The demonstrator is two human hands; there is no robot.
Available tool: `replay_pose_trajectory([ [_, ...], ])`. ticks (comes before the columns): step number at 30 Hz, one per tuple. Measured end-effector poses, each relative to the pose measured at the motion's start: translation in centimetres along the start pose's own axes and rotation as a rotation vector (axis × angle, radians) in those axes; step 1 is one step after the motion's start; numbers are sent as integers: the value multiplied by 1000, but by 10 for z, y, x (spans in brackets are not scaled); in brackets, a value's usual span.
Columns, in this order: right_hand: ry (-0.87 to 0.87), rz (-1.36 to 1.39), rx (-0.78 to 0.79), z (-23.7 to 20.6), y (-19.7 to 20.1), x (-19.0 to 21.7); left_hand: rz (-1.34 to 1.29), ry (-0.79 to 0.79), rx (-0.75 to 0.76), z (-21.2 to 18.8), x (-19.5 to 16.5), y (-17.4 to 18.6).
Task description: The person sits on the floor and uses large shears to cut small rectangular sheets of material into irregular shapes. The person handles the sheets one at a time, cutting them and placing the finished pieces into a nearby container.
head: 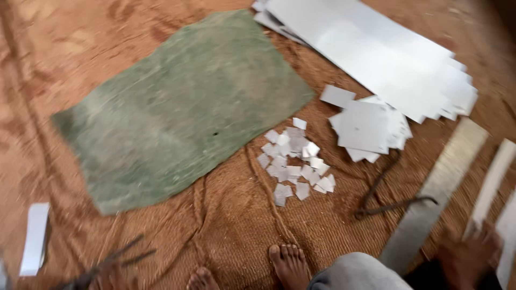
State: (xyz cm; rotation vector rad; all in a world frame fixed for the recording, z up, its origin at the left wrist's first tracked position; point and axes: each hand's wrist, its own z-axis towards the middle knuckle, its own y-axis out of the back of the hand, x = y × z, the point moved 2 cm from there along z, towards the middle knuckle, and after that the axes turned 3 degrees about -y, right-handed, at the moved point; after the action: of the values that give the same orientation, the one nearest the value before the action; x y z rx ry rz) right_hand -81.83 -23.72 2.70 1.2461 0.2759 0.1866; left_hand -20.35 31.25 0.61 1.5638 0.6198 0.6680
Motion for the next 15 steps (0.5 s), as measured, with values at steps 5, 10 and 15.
replay_pose_trajectory([
  [5,-486,-236,407,-93,-6,-121,-170,-319,197,31,-59,-88],
  [10,-445,-277,530,-88,8,-104,-291,-492,314,34,-106,-123],
  [15,-185,-287,572,-87,1,-30,-378,-428,380,57,-125,-123],
])
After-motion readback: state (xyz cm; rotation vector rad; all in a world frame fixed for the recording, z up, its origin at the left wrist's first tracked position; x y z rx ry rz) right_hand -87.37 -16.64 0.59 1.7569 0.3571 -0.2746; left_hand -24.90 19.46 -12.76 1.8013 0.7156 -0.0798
